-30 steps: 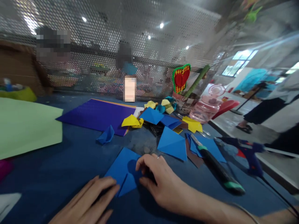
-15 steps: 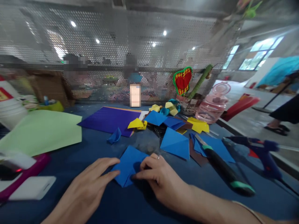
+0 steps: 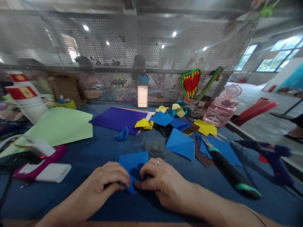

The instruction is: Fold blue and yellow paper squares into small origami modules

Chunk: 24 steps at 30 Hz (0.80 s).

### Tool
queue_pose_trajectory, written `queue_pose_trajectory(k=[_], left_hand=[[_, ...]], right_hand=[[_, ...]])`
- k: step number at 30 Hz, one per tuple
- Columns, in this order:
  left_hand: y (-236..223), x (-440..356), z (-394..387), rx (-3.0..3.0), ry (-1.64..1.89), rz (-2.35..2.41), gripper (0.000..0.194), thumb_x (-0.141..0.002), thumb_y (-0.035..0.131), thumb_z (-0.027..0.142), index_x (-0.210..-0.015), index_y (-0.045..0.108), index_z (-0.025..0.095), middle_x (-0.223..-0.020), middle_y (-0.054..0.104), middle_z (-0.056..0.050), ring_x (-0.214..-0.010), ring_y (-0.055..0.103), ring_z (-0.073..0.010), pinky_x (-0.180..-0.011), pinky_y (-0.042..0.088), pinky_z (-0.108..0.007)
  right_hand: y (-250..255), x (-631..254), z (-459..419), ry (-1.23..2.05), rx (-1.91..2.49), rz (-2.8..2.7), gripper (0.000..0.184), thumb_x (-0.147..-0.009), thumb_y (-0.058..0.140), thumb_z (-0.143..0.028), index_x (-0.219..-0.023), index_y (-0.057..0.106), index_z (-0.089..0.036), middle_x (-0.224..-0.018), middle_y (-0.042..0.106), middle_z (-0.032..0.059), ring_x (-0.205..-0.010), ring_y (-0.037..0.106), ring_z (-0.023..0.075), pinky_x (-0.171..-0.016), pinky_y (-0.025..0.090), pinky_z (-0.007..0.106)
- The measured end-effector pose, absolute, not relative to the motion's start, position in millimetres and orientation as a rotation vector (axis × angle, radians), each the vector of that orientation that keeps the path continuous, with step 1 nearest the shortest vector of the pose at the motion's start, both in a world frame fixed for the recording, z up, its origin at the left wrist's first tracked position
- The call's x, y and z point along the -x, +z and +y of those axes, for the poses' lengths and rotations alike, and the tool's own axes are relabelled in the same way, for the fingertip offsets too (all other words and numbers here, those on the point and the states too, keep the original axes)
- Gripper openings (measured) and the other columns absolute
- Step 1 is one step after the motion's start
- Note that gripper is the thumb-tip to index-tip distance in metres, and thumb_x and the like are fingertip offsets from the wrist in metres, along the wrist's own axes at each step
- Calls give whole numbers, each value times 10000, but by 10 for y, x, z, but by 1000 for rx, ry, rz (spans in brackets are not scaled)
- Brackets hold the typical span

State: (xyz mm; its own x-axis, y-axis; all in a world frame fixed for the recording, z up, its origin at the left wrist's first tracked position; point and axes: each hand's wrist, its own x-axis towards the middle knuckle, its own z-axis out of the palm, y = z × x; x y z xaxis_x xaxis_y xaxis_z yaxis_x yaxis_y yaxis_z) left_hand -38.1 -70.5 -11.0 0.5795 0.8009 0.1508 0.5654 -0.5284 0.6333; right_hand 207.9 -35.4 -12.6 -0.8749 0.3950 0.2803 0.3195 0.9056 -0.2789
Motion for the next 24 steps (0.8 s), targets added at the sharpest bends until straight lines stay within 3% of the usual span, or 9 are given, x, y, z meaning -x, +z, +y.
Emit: queue_pose_trajectory(k=[5, 11, 21, 24], left_hand=[[-51, 257, -620, -2020, 602, 1230, 132, -843, 593, 166, -771, 663, 253, -821, 661, 71, -821, 604, -99, -785, 417, -210], [-32, 108, -617, -1982, 598, 1483, 79, -780, 606, 167, -816, 633, 232, -842, 657, 42, -831, 606, -152, -778, 431, -272], [-162, 59, -704, -2134, 590, 1613, 184, -794, 573, 150, -940, 595, 259, -959, 656, 14, -922, 585, -203, -838, 416, -385], [-155, 70, -725, -2113, 648, 1646, 114, -816, 590, 195, -909, 607, 257, -922, 664, 17, -897, 589, -201, -829, 418, -378]], right_hand=[[-98, -2080, -363, 305, 424, -2767, 364, -777, 523, -65, -1050, 682, -246, -977, 620, 10, -830, 524, 154, -711, 375, 312], [-95, -2072, -372, 316, 361, -2761, 309, -796, 530, -74, -1031, 682, -207, -971, 645, 20, -851, 533, 152, -739, 409, 310], [-114, -2065, -373, 430, 364, -2652, 311, -780, 506, -43, -984, 696, -183, -1019, 681, 38, -926, 593, 163, -805, 468, 308], [-115, -2068, -371, 457, 380, -2647, 312, -779, 507, -43, -985, 701, -173, -1025, 678, 44, -918, 612, 158, -814, 480, 297]])
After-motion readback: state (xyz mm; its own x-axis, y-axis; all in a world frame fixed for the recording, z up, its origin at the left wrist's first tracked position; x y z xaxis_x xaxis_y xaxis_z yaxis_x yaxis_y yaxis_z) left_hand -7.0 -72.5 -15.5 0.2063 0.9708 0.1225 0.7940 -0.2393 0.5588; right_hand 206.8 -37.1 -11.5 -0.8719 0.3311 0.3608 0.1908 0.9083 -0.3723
